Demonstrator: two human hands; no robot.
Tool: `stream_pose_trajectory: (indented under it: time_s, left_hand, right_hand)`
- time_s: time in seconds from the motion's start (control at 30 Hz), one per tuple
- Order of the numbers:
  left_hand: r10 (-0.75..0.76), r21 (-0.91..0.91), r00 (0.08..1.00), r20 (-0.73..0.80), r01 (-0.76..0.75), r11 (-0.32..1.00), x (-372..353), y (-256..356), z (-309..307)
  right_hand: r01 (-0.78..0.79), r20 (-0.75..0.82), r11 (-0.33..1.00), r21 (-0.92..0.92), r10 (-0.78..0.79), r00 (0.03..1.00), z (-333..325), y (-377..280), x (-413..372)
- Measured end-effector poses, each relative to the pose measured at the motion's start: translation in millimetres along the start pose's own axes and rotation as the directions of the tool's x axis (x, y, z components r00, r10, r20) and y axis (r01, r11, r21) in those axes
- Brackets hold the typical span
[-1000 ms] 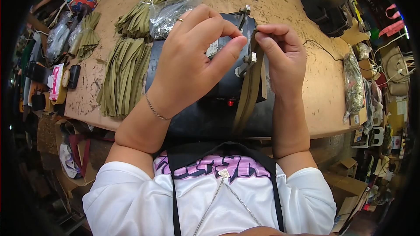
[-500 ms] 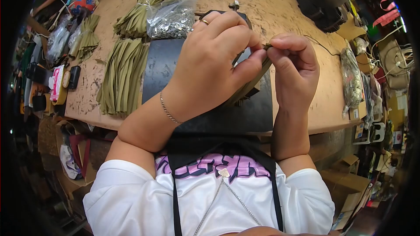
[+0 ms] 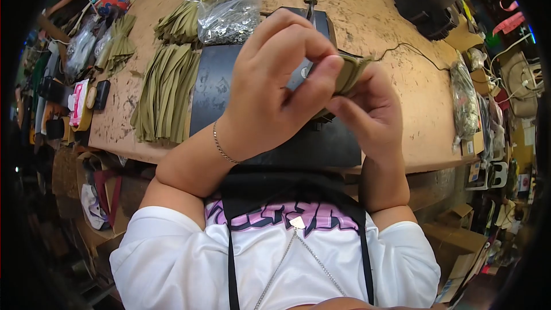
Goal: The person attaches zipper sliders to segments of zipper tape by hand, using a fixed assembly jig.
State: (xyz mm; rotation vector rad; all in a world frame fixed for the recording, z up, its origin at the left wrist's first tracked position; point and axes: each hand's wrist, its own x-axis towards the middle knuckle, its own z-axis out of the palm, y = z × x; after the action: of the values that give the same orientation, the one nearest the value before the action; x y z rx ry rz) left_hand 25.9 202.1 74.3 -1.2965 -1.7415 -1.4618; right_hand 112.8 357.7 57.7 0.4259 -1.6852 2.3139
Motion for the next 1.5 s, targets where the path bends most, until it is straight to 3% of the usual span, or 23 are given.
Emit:
stream_pose_trajectory:
  time_s: [0.03, 0.13, 0.17, 0.27, 0.33, 0.37, 0.5, 0.67, 0.7, 0.73, 0.77, 0.8, 0.83, 0.9, 1.03, 1.13, 1.37, 1.5]
  left_hand:
    - [0.006, 0.001, 1.000, -0.018, -0.006, 1.000, -2.2, -1.3, -1.9]
    - [-0.005, 0.080, 1.000, -0.012, 0.005, 0.997, -8.6, -5.9, -14.8]
    - [-0.017, 0.103, 0.999, -0.034, 0.020, 0.994, -11.1, -9.5, -21.2]
    - [-0.180, 0.101, 0.981, -0.078, 0.187, 0.977, -19.0, -25.4, -50.4]
    - [-0.209, 0.213, 0.974, -0.084, 0.222, 0.952, -25.2, -39.4, -67.4]
    - [-0.229, 0.271, 0.969, -0.092, 0.246, 0.931, -30.4, -45.9, -77.3]
    - [-0.280, 0.505, 0.951, -0.134, 0.308, 0.806, -53.6, -70.6, -121.6]
    - [-0.388, 0.637, 0.891, -0.234, 0.442, 0.631, -72.5, -80.1, -166.3]
    - [-0.492, 0.651, 0.836, -0.242, 0.516, 0.557, -73.8, -80.2, -175.1]
    - [-0.510, 0.666, 0.827, -0.239, 0.521, 0.534, -75.8, -81.6, -177.7]
    - [-0.524, 0.680, 0.818, -0.237, 0.525, 0.512, -78.6, -84.6, -178.8]
    - [-0.538, 0.695, 0.810, -0.235, 0.526, 0.489, -81.5, -88.5, -179.1]
    - [-0.510, 0.692, 0.846, -0.156, 0.462, 0.554, -86.1, -93.9, -174.4]
    - [-0.609, 0.763, 0.793, -0.040, 0.418, 0.494, -101.6, -109.7, -160.7]
    - [-0.799, 0.933, 0.595, 0.089, 0.231, 0.276, -127.3, -125.0, -143.1]
    - [-0.853, 0.952, 0.522, -0.035, 0.276, 0.130, -127.9, -128.4, -131.7]
    - [-0.810, 0.920, 0.581, 0.081, 0.269, 0.284, -146.7, -151.4, -144.3]
    - [-0.754, 0.759, 0.657, 0.012, 0.485, 0.434, -136.0, -143.2, -147.6]
  right_hand:
    - [-0.034, 0.036, 0.987, -0.157, 0.040, 0.999, -8.0, 3.0, -4.5]
    - [-0.158, -0.019, 0.969, -0.189, 0.158, 0.987, -10.1, -5.7, -17.6]
    - [-0.108, 0.007, 0.964, -0.242, 0.113, 0.994, -18.8, -3.7, -20.8]
    - [-0.168, -0.159, 0.973, -0.158, 0.143, 0.977, -38.9, -6.4, -34.0]
    - [-0.184, -0.337, 0.973, -0.141, 0.128, 0.933, -56.1, -5.9, -39.8]
    - [-0.157, -0.331, 0.977, -0.148, 0.101, 0.938, -63.7, -6.5, -41.7]
    - [-0.138, -0.409, 0.945, -0.296, 0.005, 0.912, -84.4, -15.4, -49.1]
    - [-0.308, -0.571, 0.880, -0.361, 0.052, 0.820, -164.1, 7.2, -47.0]
    - [-0.345, -0.611, 0.866, -0.362, 0.059, 0.789, -186.4, 20.1, -47.0]
    - [-0.419, -0.629, 0.738, -0.529, -0.010, 0.777, -216.1, 39.0, -50.9]
    - [-0.513, -0.608, 0.439, -0.738, -0.104, 0.787, -230.5, 55.6, -59.9]
    - [-0.554, -0.558, 0.078, -0.829, -0.186, 0.809, -237.8, 68.0, -65.7]
    - [-0.514, -0.510, 0.001, -0.858, -0.122, 0.851, -238.9, 74.9, -69.1]
    - [-0.411, -0.419, -0.142, -0.900, 0.026, 0.908, -239.0, 82.3, -77.7]
    - [-0.477, -0.473, -0.070, -0.876, -0.061, 0.879, -223.4, 83.2, -82.9]
    - [-0.455, -0.452, -0.008, -0.891, -0.082, 0.888, -226.5, 80.9, -89.4]
    - [-0.406, -0.402, -0.067, -0.911, -0.066, 0.913, -214.7, 75.0, -91.0]
    - [-0.317, -0.302, -0.055, -0.947, -0.188, 0.934, -180.5, 57.9, -78.1]
